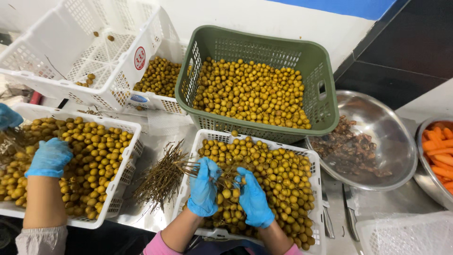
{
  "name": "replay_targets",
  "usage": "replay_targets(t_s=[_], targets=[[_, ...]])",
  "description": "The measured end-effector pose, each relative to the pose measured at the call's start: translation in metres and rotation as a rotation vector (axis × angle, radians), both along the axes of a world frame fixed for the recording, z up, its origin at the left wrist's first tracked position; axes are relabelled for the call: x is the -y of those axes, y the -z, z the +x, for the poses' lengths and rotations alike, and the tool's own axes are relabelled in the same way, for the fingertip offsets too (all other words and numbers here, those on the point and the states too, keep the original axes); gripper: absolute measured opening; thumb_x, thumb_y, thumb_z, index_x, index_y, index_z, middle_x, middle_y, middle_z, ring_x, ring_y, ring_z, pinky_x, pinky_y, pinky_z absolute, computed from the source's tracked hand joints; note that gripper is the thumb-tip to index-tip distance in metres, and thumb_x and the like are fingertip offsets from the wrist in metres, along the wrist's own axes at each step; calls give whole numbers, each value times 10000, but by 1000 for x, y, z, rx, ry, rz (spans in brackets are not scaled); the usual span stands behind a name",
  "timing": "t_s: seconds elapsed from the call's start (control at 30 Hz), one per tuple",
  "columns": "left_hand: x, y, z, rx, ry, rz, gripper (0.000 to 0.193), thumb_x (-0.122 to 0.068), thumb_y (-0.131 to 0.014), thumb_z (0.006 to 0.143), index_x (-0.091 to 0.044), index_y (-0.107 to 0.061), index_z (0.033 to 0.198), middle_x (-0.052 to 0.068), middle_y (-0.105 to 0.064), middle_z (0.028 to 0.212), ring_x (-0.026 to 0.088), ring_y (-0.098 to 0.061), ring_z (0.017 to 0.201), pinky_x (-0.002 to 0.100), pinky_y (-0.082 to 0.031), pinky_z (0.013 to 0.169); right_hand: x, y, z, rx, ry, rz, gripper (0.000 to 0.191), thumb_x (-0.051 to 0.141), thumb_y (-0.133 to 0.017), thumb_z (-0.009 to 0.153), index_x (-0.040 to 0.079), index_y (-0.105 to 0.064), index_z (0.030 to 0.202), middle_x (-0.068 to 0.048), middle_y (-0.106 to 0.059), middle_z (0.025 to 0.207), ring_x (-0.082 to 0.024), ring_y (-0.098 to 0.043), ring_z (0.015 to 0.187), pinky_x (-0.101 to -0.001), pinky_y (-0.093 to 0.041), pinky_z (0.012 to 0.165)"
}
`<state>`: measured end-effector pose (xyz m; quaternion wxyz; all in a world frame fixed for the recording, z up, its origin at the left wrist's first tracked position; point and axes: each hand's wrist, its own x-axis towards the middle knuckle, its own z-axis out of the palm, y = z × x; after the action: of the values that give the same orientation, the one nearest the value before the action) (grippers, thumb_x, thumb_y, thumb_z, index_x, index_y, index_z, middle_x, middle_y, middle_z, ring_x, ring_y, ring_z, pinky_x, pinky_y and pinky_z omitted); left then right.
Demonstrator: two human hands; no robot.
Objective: The person picks longan fruits from a white crate, pulls each fruit off its stem by hand, drops the detached fruit into a green basket, and discards bare stems onto the table. A second worker on the left performs the same stemming work on another crate.
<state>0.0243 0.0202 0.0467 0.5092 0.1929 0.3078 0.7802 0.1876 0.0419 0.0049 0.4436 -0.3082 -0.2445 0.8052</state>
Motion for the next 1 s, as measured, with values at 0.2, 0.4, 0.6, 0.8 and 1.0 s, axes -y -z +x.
replay_targets(t_s=[0.2,0.4,0.6,0.8,1.0], targets=[[4,22,17,-3,-16,-143,271,-276,-566,1092,-94,-592,894,-20,-567,771,90,-477,680,266,-384,621,-26,10,10,977,41,642,360,228,-667,955,72,-715,1276,-51,-731,1270,-176,-663,1116,-329,-518,964],[21,13,17,28,-72,-170,178,-231,-543,1031,-106,-616,927,-6,-623,811,106,-545,717,281,-455,671,-44,0,29,609,-45,590,376,219,-675,954,41,-656,1285,-86,-688,1238,-190,-617,1133,-343,-486,1010],[2,7,6,94,-21,183,304,-280,-538,1170,-101,-585,929,-36,-530,779,95,-461,704,276,-407,687,-3,-25,11,227,-330,492,502,173,-690,922,41,-544,1384,-79,-600,1363,-190,-534,1271,-358,-413,1102],[-9,7,11,99,-162,-58,232,-283,-521,1045,-114,-601,908,-15,-537,738,102,-451,648,315,-459,716,2,-25,-12,337,-187,547,611,124,-732,857,51,-490,1413,-73,-562,1404,-183,-511,1310,-367,-405,1122],[-25,5,6,351,16,-54,310,-352,-523,1095,-130,-608,896,-49,-432,646,82,-383,601,271,-393,644,-7,-4,-9,219,-216,119,387,118,-675,873,49,-627,1251,-35,-668,934,-110,-565,732,-240,-448,552]])
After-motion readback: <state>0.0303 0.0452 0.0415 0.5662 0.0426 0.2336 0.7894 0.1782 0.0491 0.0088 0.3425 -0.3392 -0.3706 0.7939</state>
